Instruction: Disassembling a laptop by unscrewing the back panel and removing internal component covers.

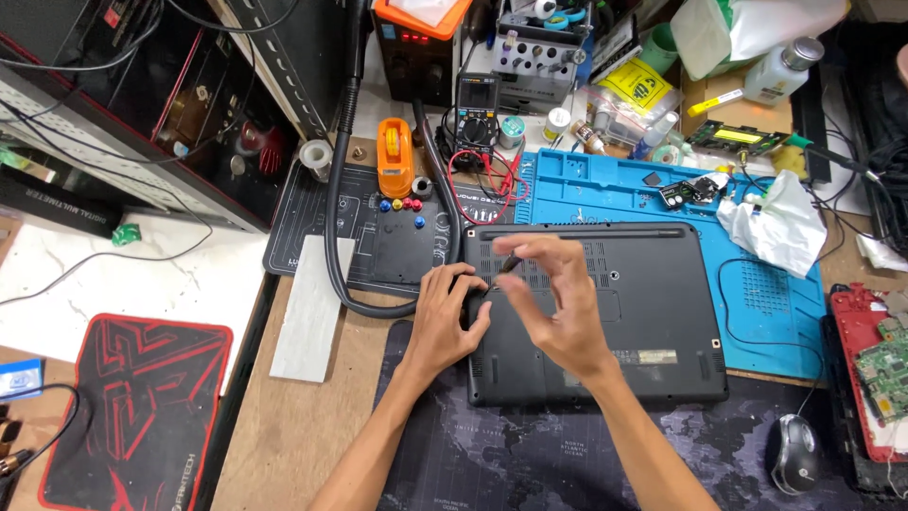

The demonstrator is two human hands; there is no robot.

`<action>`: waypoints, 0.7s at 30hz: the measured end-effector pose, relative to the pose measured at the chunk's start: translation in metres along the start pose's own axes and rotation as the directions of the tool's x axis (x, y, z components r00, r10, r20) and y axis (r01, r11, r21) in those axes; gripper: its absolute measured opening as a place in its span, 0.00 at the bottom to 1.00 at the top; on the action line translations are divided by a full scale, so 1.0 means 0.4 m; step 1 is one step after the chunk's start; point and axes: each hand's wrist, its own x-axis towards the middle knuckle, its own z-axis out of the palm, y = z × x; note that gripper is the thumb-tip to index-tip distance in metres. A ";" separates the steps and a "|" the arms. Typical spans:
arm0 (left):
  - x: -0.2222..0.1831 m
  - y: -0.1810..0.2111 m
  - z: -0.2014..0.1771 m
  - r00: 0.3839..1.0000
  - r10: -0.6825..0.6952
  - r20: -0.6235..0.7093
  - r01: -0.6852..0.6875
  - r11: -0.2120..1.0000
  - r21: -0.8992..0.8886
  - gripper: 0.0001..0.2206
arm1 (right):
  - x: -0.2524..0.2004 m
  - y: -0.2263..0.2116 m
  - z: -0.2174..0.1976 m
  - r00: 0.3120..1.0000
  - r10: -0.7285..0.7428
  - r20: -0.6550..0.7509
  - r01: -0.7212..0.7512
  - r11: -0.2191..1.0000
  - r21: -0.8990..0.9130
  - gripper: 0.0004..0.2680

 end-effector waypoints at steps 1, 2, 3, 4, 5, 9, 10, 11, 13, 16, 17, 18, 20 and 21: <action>-0.001 -0.007 0.001 1.000 0.002 0.002 -0.002 1.000 -0.001 0.09 | -0.004 0.012 0.003 1.000 0.001 -0.003 -0.001 1.000 -0.002 0.13; -0.004 -0.012 0.005 1.000 0.004 0.006 -0.004 1.000 0.014 0.09 | -0.009 0.023 0.003 0.999 -0.012 -0.032 0.011 0.999 -0.037 0.12; -0.008 -0.016 0.009 1.000 0.006 0.010 -0.006 1.000 0.030 0.10 | -0.015 0.034 0.003 0.998 -0.027 -0.061 0.022 0.997 -0.072 0.11; -0.006 -0.012 0.009 1.000 0.006 0.011 -0.006 1.000 0.026 0.10 | -0.014 0.027 0.003 0.998 -0.025 -0.061 0.020 0.997 -0.076 0.11; -0.005 -0.007 0.008 1.000 0.007 0.002 -0.007 1.000 0.019 0.09 | -0.014 0.019 0.002 0.996 -0.023 -0.085 0.016 0.996 -0.086 0.11; -0.006 -0.012 0.011 1.000 0.007 -0.012 -0.007 1.000 0.014 0.07 | -0.015 0.016 -0.008 0.987 -0.026 -0.157 0.017 0.998 -0.056 0.12; -0.007 -0.014 0.013 1.000 0.011 -0.011 -0.011 1.000 0.013 0.07 | -0.020 0.022 -0.011 0.987 -0.027 -0.160 0.018 0.998 -0.058 0.12; -0.007 -0.016 0.016 1.000 0.010 -0.018 -0.010 1.000 0.013 0.05 | -0.024 0.028 -0.016 0.984 -0.016 -0.179 0.007 0.999 -0.050 0.12; -0.007 -0.020 0.019 1.000 0.011 -0.019 -0.011 1.000 0.012 0.04 | -0.031 0.035 -0.024 0.979 -0.003 -0.204 -0.005 0.999 -0.041 0.11; -0.008 -0.020 0.021 1.000 0.013 -0.023 -0.013 1.000 0.013 0.02 | -0.041 0.033 -0.047 0.954 -0.001 -0.300 -0.028 0.995 -0.093 0.05; -0.007 -0.020 0.019 1.000 0.006 -0.026 -0.006 1.000 0.003 0.02 | -0.043 0.031 -0.060 0.937 0.008 -0.349 -0.047 0.993 -0.105 0.06; -0.006 -0.020 0.018 1.000 -0.002 -0.030 0.002 1.000 -0.006 0.02 | -0.045 0.028 -0.073 0.918 0.016 -0.396 -0.067 0.991 -0.116 0.08; -0.007 -0.019 0.018 0.999 -0.001 -0.037 0.000 1.000 -0.006 0.02 | -0.058 0.046 -0.108 0.892 0.078 -0.446 -0.096 0.995 -0.018 0.09; -0.006 -0.019 0.018 0.999 -0.001 -0.046 0.001 1.000 -0.004 0.01 | -0.064 0.055 -0.125 0.863 0.143 -0.485 -0.118 0.990 0.082 0.11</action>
